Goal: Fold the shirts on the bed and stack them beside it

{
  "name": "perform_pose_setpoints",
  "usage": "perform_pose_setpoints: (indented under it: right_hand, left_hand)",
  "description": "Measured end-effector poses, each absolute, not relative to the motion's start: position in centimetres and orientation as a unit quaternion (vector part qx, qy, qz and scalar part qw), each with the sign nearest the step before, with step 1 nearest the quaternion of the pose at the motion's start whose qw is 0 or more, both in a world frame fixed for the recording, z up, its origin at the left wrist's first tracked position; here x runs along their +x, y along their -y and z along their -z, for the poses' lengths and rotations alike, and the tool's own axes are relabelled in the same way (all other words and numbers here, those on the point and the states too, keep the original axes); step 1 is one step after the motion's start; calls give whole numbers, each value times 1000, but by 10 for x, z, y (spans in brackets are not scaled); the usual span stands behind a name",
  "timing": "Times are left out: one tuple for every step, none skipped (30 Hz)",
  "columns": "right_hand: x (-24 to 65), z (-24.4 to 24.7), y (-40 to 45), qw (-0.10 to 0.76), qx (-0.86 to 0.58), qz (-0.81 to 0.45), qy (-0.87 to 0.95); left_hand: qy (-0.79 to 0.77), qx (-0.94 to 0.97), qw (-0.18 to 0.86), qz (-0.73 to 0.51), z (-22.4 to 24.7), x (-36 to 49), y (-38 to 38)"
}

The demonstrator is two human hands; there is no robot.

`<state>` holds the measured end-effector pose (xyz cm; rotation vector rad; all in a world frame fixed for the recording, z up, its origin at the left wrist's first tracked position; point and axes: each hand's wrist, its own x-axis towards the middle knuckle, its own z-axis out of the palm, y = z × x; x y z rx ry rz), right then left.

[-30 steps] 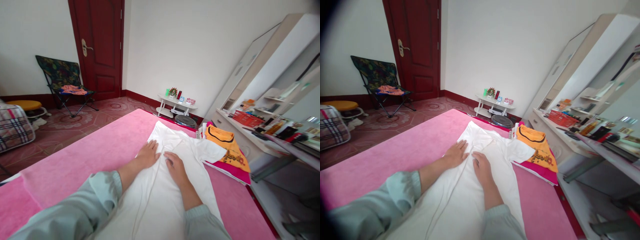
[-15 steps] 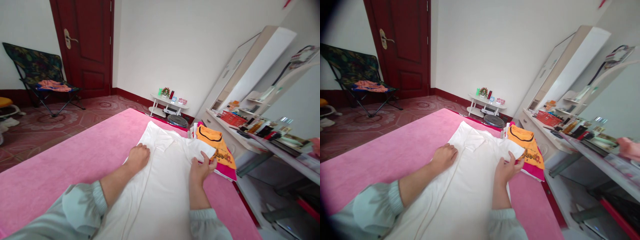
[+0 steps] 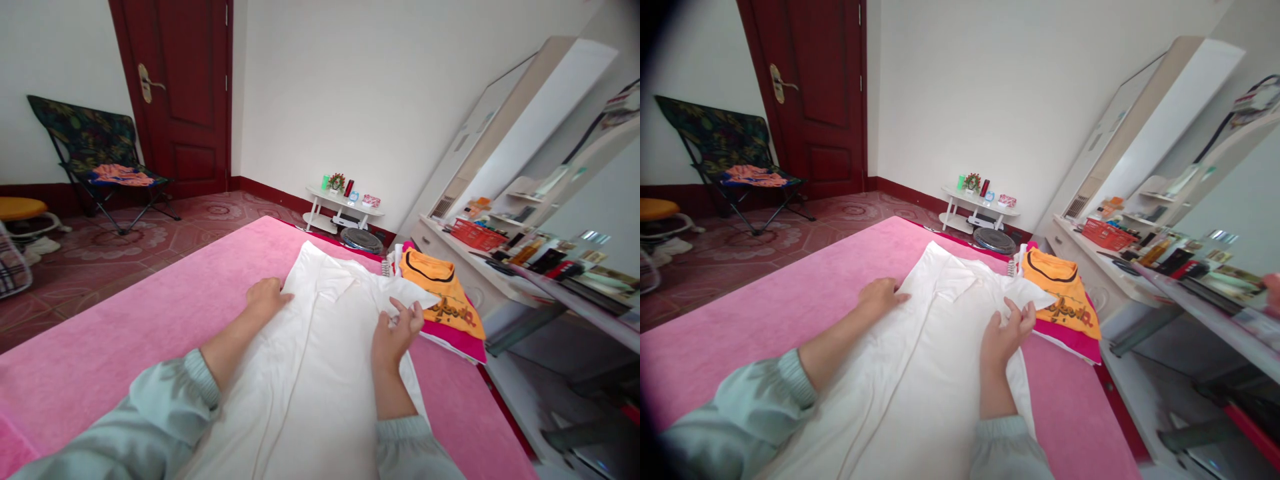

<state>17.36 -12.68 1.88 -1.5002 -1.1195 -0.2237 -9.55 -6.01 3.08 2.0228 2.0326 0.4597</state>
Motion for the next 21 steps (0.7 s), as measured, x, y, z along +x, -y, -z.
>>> perform_pose_setpoints:
  right_hand:
    - [172, -18, 126, 592, -637, 106, 482]
    - [171, -17, 126, 598, -631, 120, 479]
    - [171, -16, 126, 604, -626, 131, 476]
    - [171, -16, 125, 602, -623, 133, 480]
    - [171, -15, 125, 601, -623, 134, 482]
    - [172, -15, 124, 600, -625, 133, 482]
    - [173, -14, 124, 598, -629, 131, 480]
    - [174, -14, 124, 595, -635, 128, 477]
    - [176, -14, 124, 589, -643, 125, 473]
    - [178, -13, 124, 581, -653, 123, 470]
    - [180, -13, 124, 567, -668, 122, 466]
    - [183, -13, 124, 550, -686, 121, 461]
    - [186, -13, 124, 528, -706, 120, 457]
    - [189, -13, 125, 503, -726, 120, 453]
    - [192, -14, 125, 478, -745, 119, 449]
    - [196, -14, 125, 454, -762, 118, 447]
    - [199, -15, 126, 435, -774, 116, 446]
    - [202, -15, 126, 421, -782, 115, 445]
    - [204, -16, 126, 414, -786, 117, 443]
    - [207, -16, 126, 415, -787, 123, 440]
    - [209, -16, 126, 423, -784, 133, 435]
  left_hand:
    - [-682, 701, 121, -168, -30, -95, 59]
    - [-667, 712, 118, -185, -29, -94, 57]
    - [-653, 721, 111, -204, -27, -94, 55]
    - [-641, 727, 104, -224, -25, -93, 54]
    - [-632, 730, 99, -241, -23, -92, 53]
    - [-628, 730, 97, -254, -21, -92, 53]
    - [-628, 727, 98, -259, -20, -91, 53]
    - [-631, 724, 97, -260, -20, -91, 54]
    - [-637, 720, 92, -258, -20, -91, 55]
    - [-641, 718, 79, -259, -22, -90, 57]
    - [-642, 717, 56, -265, -23, -89, 60]
    - [-636, 721, 25, -274, -25, -88, 63]
    - [-619, 732, -8, -284, -27, -86, 66]
    - [-591, 752, -36, -290, -27, -83, 69]
    - [-555, 779, -53, -287, -27, -79, 72]
    - [-515, 810, -56, -274, -26, -75, 74]
    - [-479, 838, -46, -256, -24, -71, 77]
    - [-453, 859, -29, -238, -20, -67, 79]
    - [-438, 871, -10, -223, -17, -63, 80]
    - [-434, 875, 6, -214, -13, -60, 82]
    - [-436, 875, 17, -210, -10, -57, 83]
